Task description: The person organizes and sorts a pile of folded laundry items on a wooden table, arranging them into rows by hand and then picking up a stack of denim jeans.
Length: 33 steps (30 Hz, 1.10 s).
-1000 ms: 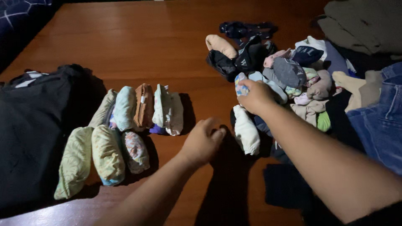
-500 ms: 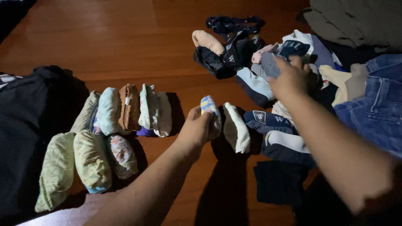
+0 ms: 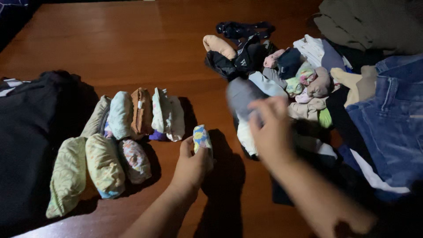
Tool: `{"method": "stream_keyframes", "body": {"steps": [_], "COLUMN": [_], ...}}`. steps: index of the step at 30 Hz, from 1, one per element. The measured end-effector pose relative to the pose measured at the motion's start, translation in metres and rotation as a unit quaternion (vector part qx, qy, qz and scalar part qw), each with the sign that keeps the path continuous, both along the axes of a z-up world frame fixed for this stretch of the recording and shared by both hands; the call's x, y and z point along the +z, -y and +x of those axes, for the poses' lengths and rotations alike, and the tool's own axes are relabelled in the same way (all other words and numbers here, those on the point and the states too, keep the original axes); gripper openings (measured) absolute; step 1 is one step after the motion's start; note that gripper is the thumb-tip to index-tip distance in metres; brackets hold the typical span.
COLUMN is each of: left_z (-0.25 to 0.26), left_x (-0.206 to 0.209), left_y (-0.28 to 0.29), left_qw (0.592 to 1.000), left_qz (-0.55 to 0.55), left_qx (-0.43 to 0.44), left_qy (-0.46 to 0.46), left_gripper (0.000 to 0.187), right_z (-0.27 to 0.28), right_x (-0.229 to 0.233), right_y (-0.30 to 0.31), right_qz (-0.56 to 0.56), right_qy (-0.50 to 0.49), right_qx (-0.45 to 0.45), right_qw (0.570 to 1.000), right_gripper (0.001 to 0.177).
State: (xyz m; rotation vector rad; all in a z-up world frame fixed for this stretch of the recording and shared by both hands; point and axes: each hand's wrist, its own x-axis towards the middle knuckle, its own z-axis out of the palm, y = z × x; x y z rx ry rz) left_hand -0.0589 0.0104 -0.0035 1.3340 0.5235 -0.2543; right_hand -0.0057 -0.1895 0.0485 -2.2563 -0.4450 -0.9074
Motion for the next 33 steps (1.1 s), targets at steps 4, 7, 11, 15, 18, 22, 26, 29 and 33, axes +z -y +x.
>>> {"method": "stream_keyframes", "body": {"steps": [4, 7, 11, 15, 18, 22, 26, 29, 33], "left_z": [-0.019, -0.036, -0.059, -0.077, -0.083, -0.087, -0.084, -0.076, -0.080], "left_x": [-0.009, 0.000, 0.015, 0.013, 0.011, 0.021, 0.040, 0.050, 0.056], "left_y": [-0.008, -0.024, -0.046, -0.067, -0.076, -0.083, -0.093, -0.104, -0.119], "left_qw": [0.986, 0.977, 0.990, 0.987, 0.986, 0.989, 0.973, 0.981, 0.952], "left_qz": [0.005, 0.022, 0.008, -0.009, -0.058, -0.054, 0.045, 0.021, 0.051], "left_qx": [0.060, 0.072, 0.073, 0.064, 0.078, 0.073, 0.067, 0.089, 0.079], "left_qy": [0.159, 0.201, 0.124, 0.147, 0.137, 0.113, 0.214, 0.172, 0.292], "left_gripper": [0.049, 0.047, 0.048, 0.043, 0.046, 0.047, 0.043, 0.053, 0.052], "right_z": [-0.042, -0.040, -0.030, -0.050, -0.068, -0.061, -0.056, -0.071, -0.102], "right_x": [0.004, -0.003, -0.013, -0.029, -0.050, -0.057, -0.032, -0.010, 0.000], "right_y": [-0.052, -0.080, -0.110, -0.119, -0.120, -0.103, -0.103, -0.135, -0.200], "right_qz": [-0.013, 0.017, 0.061, 0.037, 0.054, 0.028, -0.035, -0.042, 0.228], "right_qy": [0.019, 0.013, -0.018, -0.034, -0.096, -0.081, -0.052, -0.007, -0.369], "right_qx": [0.052, 0.078, 0.090, 0.070, 0.066, 0.009, -0.017, 0.039, 0.253], "right_qw": [0.998, 0.997, 0.994, 0.996, 0.992, 0.996, 0.998, 0.998, 0.865], "right_gripper": [0.024, 0.025, 0.025, 0.022, 0.022, 0.021, 0.027, 0.030, 0.053]}}
